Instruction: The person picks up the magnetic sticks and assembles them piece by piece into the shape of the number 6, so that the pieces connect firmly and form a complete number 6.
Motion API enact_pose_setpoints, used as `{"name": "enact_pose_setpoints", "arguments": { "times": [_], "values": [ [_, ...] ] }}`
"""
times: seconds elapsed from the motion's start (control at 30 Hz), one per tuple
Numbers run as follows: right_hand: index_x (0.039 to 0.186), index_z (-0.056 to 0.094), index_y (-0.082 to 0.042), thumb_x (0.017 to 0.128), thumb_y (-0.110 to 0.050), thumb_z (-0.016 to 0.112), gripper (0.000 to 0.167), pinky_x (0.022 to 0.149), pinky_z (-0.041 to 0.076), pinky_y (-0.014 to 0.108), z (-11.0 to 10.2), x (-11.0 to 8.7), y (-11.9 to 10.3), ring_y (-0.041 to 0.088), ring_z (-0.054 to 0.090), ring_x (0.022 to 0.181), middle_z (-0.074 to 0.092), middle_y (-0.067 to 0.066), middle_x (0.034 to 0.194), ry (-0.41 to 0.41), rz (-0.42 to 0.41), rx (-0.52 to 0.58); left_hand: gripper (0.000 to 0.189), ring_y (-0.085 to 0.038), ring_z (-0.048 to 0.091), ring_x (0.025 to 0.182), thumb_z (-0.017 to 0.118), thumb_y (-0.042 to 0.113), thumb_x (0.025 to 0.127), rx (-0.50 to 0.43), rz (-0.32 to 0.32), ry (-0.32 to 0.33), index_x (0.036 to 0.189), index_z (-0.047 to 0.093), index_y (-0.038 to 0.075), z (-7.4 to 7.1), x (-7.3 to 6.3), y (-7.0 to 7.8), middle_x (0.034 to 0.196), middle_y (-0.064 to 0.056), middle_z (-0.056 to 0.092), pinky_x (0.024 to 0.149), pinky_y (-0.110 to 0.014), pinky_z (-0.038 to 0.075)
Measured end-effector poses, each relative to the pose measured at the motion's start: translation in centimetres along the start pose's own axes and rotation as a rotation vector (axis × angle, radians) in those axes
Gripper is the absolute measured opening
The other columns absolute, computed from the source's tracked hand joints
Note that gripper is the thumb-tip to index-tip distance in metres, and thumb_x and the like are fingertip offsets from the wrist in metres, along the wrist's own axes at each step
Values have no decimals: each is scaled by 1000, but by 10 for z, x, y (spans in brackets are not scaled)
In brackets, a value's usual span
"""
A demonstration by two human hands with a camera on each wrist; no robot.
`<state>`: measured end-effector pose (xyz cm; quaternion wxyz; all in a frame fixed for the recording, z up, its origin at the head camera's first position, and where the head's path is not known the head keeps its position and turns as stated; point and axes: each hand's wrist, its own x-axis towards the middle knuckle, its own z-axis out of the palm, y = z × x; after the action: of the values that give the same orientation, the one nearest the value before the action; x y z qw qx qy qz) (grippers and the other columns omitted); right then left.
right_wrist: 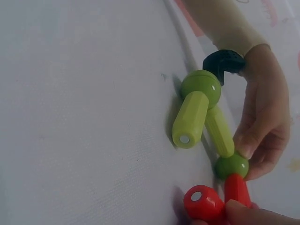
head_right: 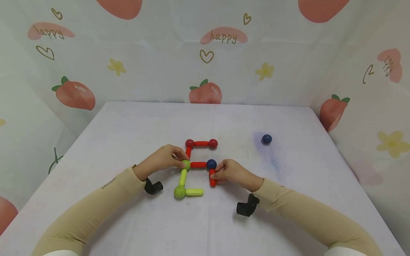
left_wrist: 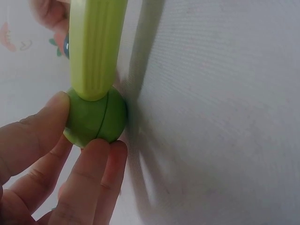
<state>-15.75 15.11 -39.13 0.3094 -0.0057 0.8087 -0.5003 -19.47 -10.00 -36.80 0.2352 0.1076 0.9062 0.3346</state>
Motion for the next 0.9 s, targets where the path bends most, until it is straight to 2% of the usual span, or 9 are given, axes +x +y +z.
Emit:
{"name": "enact_pose_setpoints", "arguments": {
  "times": [0.53,0.9],
  "values": [
    [94,50,0,80,-14,73,31,67,56,26,-1,3,-4,10,64,66,63,5,77,-8,22,-54,20,-14,58,90,77,20,76,-1,-2,-3,95,71,21,0,0,0,95,0,66,71,-25,48],
    [93,50,0,80,-13,73,30,66,56,25,-1,3,-3,10,63,65,64,5,77,-17,19,-44,19,-14,58,91,77,21,76,-10,-19,0,95,71,22,1,1,-1,95,0,66,72,-25,49]
  ]
}}
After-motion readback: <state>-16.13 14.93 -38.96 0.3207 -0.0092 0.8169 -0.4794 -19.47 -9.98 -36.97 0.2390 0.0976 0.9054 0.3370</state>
